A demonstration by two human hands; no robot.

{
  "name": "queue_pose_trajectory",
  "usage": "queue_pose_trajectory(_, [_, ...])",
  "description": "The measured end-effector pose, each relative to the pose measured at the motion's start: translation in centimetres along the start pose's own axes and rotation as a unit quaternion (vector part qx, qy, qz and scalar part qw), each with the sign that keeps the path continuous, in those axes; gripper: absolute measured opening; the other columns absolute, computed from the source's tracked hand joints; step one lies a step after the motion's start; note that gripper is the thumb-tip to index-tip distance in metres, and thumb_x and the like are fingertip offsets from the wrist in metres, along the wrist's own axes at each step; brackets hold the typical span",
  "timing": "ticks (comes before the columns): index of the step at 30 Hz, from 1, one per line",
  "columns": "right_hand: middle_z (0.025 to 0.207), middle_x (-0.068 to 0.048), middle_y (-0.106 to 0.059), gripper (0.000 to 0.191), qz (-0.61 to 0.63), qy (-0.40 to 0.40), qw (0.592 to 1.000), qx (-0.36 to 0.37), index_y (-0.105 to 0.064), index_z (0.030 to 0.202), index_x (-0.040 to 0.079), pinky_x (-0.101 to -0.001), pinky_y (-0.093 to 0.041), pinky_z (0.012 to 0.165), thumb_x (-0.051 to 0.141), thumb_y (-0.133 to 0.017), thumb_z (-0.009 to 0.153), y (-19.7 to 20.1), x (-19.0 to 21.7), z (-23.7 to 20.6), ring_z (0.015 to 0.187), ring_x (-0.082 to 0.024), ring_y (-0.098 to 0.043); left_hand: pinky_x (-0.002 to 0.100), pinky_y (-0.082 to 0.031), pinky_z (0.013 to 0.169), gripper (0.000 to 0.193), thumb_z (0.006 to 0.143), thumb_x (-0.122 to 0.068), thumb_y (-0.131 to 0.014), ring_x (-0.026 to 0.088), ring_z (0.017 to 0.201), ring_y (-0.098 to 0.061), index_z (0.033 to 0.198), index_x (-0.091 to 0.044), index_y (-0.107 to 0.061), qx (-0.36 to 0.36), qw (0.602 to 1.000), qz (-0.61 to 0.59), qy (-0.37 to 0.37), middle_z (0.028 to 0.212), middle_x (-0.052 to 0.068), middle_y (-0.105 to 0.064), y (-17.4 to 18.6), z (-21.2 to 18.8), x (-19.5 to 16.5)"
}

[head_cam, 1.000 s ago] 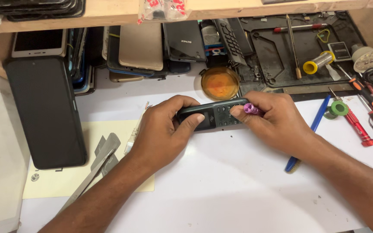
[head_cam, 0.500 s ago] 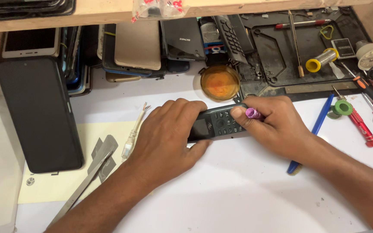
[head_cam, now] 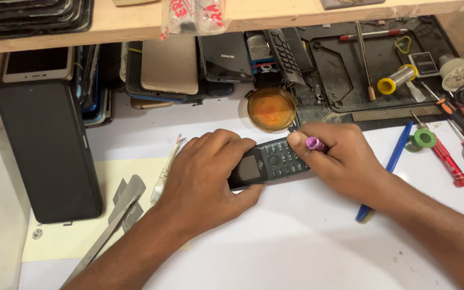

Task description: The person uses a small pink screwdriver to pry open the back cover of a feature phone, removes the battery, and works around the phone's edges. They then handle a second feature phone, remove its back cover and battery, and use a larger screwdriver to unscrew components from its internal board.

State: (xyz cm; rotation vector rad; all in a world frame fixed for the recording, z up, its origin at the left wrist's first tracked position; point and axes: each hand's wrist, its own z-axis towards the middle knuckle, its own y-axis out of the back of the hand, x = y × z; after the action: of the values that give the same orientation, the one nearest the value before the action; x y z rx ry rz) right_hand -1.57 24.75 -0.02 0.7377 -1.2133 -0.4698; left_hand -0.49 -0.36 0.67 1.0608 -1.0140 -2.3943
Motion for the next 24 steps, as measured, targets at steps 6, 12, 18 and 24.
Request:
queue_pose_trajectory(6, [0.093,-0.004,-0.063,0.043,0.043,0.106,0.993,0.024,-0.065,0.126,0.004,-0.0273,-0.044,0.056,0.026,-0.072,0.091,0.7,0.7,-0.1,0.069,-0.011,-0.053,0.037,-0.057,0.075,0.043,0.082,-0.025,-0.081,0.026,0.088,-0.072,0.116,-0.002,-0.071,0.016,0.991,-0.127,0.036,0.102,0.011,-0.071,0.6,0.0,0.0])
queue_pose_trajectory(12, [0.097,-0.008,-0.068,0.027,0.036,0.135,0.99,0.002,-0.07,0.116,0.003,-0.0282,-0.047,0.068,0.02,-0.07,0.094,0.8,0.6,-0.2,0.078,-0.015,-0.059,0.034,-0.057,0.072,0.031,0.103,-0.028,-0.065,0.023,0.086,-0.073,0.12,-0.003,-0.07,0.003,0.983,-0.173,0.057,0.101,0.011,-0.075,0.3,-0.1,-0.5])
queue_pose_trajectory(18, [0.087,-0.006,-0.074,0.017,0.051,0.076,0.995,0.03,-0.073,0.104,0.003,-0.0297,-0.052,0.064,0.016,-0.071,0.093,0.4,0.6,-0.3,0.076,-0.016,-0.066,0.032,-0.055,0.062,0.029,0.101,-0.029,-0.064,0.017,0.068,-0.07,0.115,-0.004,-0.07,0.05,0.957,-0.246,0.145,0.081,0.01,-0.075,0.0,-0.3,-0.8])
queue_pose_trajectory(24, [0.084,-0.006,-0.071,0.027,0.033,0.109,0.992,0.055,-0.074,0.105,0.003,-0.0291,-0.049,0.057,0.013,-0.077,0.08,0.6,1.2,-0.2,0.067,-0.014,-0.065,0.028,-0.054,0.062,0.027,0.102,-0.028,-0.065,0.01,0.071,-0.069,0.116,-0.004,-0.069,0.026,0.954,-0.271,0.126,0.083,0.005,-0.075,-0.2,-0.4,-0.9])
